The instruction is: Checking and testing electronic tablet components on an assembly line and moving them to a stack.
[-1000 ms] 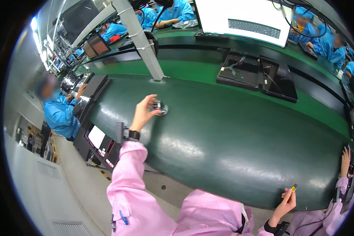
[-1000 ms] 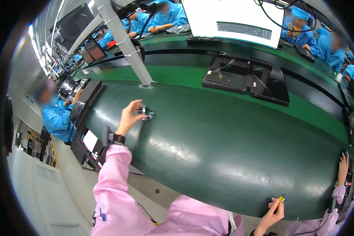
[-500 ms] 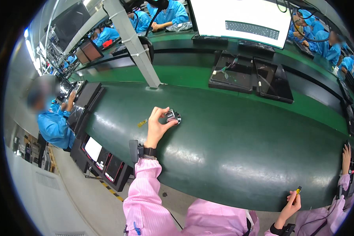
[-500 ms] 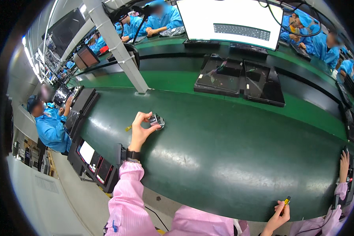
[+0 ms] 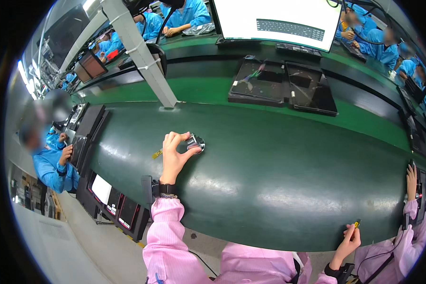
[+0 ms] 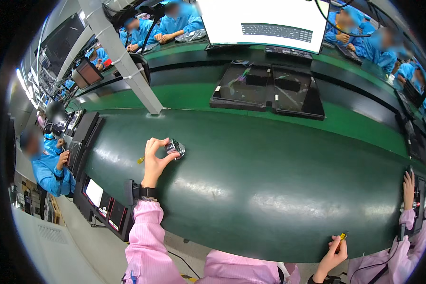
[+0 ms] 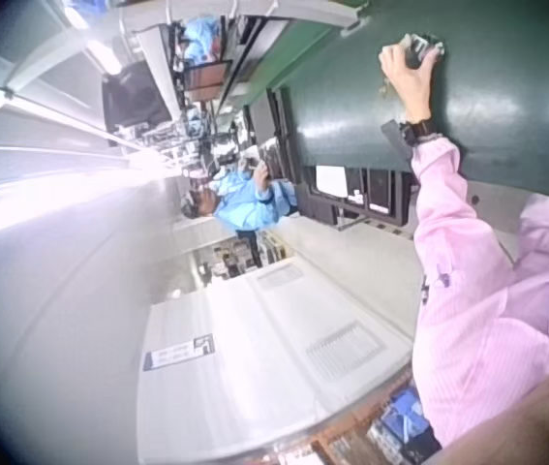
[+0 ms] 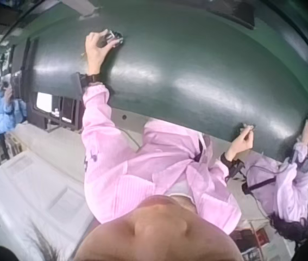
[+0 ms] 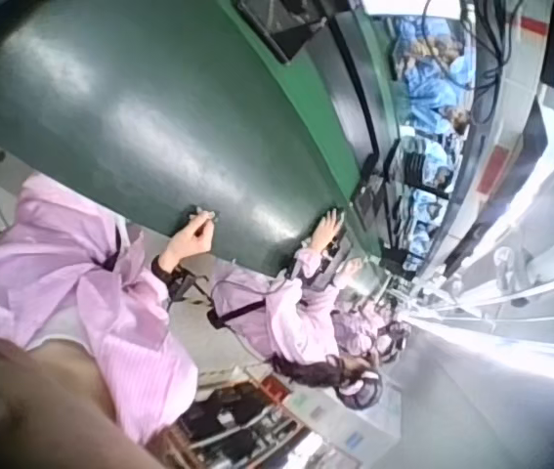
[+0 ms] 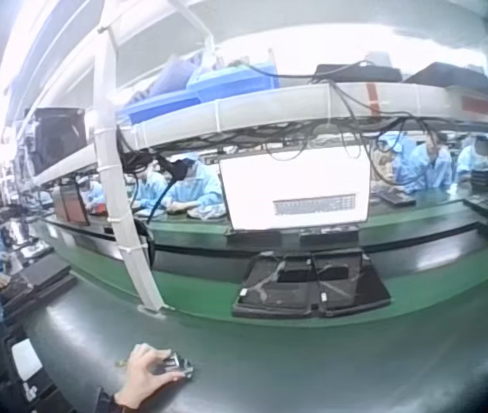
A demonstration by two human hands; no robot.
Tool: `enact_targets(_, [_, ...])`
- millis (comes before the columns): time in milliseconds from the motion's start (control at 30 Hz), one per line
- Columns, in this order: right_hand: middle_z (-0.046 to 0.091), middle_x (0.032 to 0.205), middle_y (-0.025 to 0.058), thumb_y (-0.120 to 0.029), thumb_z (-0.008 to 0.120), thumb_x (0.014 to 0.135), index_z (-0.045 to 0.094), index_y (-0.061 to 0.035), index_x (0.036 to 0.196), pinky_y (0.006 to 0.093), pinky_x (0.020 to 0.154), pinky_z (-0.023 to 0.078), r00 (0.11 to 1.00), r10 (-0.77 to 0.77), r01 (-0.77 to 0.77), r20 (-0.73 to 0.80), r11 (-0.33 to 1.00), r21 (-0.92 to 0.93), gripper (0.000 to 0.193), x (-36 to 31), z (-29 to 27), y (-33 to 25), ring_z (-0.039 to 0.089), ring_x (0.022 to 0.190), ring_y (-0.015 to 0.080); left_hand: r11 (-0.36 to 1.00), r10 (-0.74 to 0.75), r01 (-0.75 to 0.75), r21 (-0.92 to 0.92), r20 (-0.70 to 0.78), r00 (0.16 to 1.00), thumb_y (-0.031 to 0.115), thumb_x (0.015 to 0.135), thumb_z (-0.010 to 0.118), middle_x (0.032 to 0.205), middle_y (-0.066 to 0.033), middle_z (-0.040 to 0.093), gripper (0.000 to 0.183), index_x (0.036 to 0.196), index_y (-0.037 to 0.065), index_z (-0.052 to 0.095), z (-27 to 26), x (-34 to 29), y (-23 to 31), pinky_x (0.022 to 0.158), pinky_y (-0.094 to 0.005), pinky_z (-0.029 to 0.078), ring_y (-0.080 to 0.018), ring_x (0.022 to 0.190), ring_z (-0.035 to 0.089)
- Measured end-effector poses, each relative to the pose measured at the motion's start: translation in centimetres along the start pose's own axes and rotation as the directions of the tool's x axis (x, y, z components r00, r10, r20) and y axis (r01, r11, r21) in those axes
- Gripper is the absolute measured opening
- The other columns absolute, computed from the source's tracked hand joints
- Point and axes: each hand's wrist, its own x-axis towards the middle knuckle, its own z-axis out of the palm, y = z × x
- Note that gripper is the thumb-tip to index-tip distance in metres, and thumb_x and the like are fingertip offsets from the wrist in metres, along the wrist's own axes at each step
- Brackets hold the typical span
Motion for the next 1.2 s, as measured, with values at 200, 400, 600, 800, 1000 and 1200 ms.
enact_targets(200, [0.062, 0.068, 0.0066, -0.010, 0.053, 0.091, 0.059, 0.0054, 0.075, 0.0215, 0.052, 0.041, 0.994, 0.064, -0.073, 0.089, 0.991, 0.111, 0.023, 0.4, -0.7, -0.2, 0.053, 0.056, 0.0083, 0.999, -0.045, 0.044, -0.016, -0.022, 0.999, 0.020, 0.060, 0.082, 0.099, -0.0086, 0.059, 0.050, 0.102, 0.004, 0.061, 1.0, 0.3, 1.4, 0.087, -0.0384, 0.040, -0.0276, 0.097, 0.052])
enact_targets(400, [0.060, 0.069, 0.0067, -0.010, 0.053, 0.089, 0.061, 0.0064, 0.076, 0.0237, 0.056, 0.043, 0.981, 0.010, -0.072, 0.194, 0.948, 0.310, 0.022, 5.7, -4.4, -3.6, 0.056, 0.060, 0.0112, 0.999, 0.050, -0.049, 0.010, -0.142, 0.989, 0.007, 0.074, 0.070, 0.114, -0.0114, 0.056, 0.035, 0.106, 0.004, 0.058, 0.0, 1.2, 6.5, 0.096, -0.0367, 0.035, -0.0273, 0.110, 0.049])
enact_targets(600, [0.062, 0.071, 0.0089, -0.003, 0.056, 0.086, 0.065, 0.0041, 0.082, 0.0236, 0.055, 0.046, 0.903, -0.397, 0.430, -0.165, 0.838, 0.337, 0.012, 16.2, -4.2, -7.0, 0.059, 0.058, 0.0131, 0.918, 0.380, -0.388, -0.082, -0.094, 0.920, 0.004, 0.078, 0.065, 0.099, -0.0084, 0.062, 0.010, 0.088, 0.003, 0.061, 6.3, 7.8, 23.5, 0.089, -0.0357, 0.038, -0.0261, 0.098, 0.054])
enact_targets(800, [0.062, 0.074, 0.0078, -0.010, 0.060, 0.087, 0.064, 0.0025, 0.083, 0.0251, 0.055, 0.046, 0.936, -0.326, 0.350, -0.132, 0.898, 0.268, 0.014, 22.4, 3.6, 0.9, 0.059, 0.061, 0.0130, 0.710, 0.551, -0.558, -0.429, -0.155, 0.820, 0.005, 0.080, 0.064, 0.091, -0.0082, 0.064, 0.006, 0.085, 0.003, 0.062, 16.9, 11.5, 37.9, 0.083, -0.0342, 0.040, -0.0239, 0.090, 0.057])
enact_targets(1000, [0.060, 0.065, 0.0027, -0.018, 0.055, 0.092, 0.064, 0.0020, 0.080, 0.0237, 0.052, 0.040, 0.934, 0.125, 0.062, -0.334, 0.865, 0.497, 0.024, 25.2, 4.6, 6.7, 0.054, 0.059, 0.0072, 0.612, 0.703, -0.527, -0.589, 0.100, 0.704, 0.013, 0.079, 0.067, 0.090, -0.0099, 0.060, 0.015, 0.089, 0.004, 0.060, 29.0, 13.5, 43.4, 0.079, -0.0358, 0.042, -0.0267, 0.090, 0.055])
enact_targets(1200, [0.056, 0.065, -0.0019, -0.019, 0.054, 0.093, 0.064, -0.0005, 0.079, 0.0200, 0.053, 0.033, 0.828, 0.359, -0.077, -0.431, 0.834, 0.547, 0.026, 27.7, 2.2, 9.4, 0.045, 0.059, 0.0028, 0.563, 0.735, -0.419, -0.713, 0.200, 0.647, 0.026, 0.080, 0.067, 0.093, -0.0078, 0.059, 0.026, 0.095, 0.006, 0.058, 43.8, 14.8, 51.4, 0.080, -0.0363, 0.041, -0.0260, 0.093, 0.054])
